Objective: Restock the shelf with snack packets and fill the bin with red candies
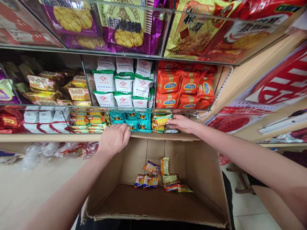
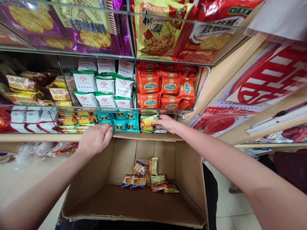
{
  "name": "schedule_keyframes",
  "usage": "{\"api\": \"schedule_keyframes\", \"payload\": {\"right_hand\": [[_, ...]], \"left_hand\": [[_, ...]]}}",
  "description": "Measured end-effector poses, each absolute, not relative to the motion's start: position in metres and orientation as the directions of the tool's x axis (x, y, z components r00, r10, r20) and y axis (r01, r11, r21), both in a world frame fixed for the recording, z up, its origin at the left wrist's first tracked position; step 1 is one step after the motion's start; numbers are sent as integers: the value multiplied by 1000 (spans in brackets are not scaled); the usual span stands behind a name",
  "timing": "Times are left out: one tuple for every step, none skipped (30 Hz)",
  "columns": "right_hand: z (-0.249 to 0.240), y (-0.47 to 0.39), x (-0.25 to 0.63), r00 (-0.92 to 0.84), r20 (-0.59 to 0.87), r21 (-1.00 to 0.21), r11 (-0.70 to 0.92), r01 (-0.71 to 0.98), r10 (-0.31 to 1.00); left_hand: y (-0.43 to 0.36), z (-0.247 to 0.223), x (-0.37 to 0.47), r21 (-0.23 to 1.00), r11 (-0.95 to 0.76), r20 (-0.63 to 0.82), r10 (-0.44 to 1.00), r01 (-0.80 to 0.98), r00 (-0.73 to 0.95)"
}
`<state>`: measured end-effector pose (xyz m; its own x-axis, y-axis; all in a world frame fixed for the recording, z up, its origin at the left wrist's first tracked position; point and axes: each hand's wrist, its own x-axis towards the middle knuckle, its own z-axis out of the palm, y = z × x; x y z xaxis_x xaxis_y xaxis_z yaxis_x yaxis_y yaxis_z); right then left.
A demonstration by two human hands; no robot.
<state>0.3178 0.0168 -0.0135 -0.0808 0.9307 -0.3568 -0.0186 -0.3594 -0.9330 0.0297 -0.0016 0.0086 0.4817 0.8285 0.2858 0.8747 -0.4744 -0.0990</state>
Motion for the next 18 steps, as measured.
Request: {"api": "schedule_keyframes", "payload": {"right_hand": [[-8,10,317,-104,-336,-942,-334,29,936],[-2,1,316,-98,-289,-956,-280,91,952],[5,-9,313,-75,-210,-966,-194,173,975],[13,-19,309,-48,-102,-958,-85,272,994],[21,-31,304,-45,17,-925,33,378,999],[29,-43,297,-77,126,-872,148,467,989],[37,-56,290,-134,210,-814,249,525,968],[44,-68,282,-200,268,-767,335,548,942],[49,-80,273,-258,308,-739,400,542,916],[51,-91,265,-284,339,-733,441,518,897],[52,-101,257,-268,363,-749,451,485,892],[50,-108,252,-218,375,-784,433,445,901],[47,-113,248,-161,362,-827,396,398,918],[43,-115,246,-120,326,-870,347,350,938],[38,-115,248,-104,274,-905,293,308,956],[35,-111,252,-100,222,-928,242,283,970],[33,-105,259,-96,181,-938,201,284,979],[31,-97,268,-77,155,-936,171,306,985]], "left_hand": [[-2,9,29,-90,-473,292,829,876,477],[-3,9,29,-70,-478,307,825,876,474],[-5,10,30,-31,-500,337,810,865,481],[-9,12,32,25,-550,373,780,835,503],[-14,15,36,97,-620,412,737,779,536],[-21,18,42,177,-693,447,690,699,570],[-29,21,49,266,-755,472,644,599,602],[-38,25,56,355,-787,479,617,505,625],[-48,27,64,449,-781,464,619,435,634],[-57,28,72,558,-739,435,648,378,626],[-66,29,79,679,-659,395,699,323,596],[-75,28,86,798,-545,342,760,256,552],[-82,26,91,896,-409,277,820,173,501],[-87,25,96,957,-274,206,866,89,456],[-91,23,98,985,-170,142,893,27,427],[-93,22,98,994,-111,99,908,5,408],[-93,21,95,994,-101,80,917,34,390],[-91,22,89,984,-140,90,924,109,372]]}}
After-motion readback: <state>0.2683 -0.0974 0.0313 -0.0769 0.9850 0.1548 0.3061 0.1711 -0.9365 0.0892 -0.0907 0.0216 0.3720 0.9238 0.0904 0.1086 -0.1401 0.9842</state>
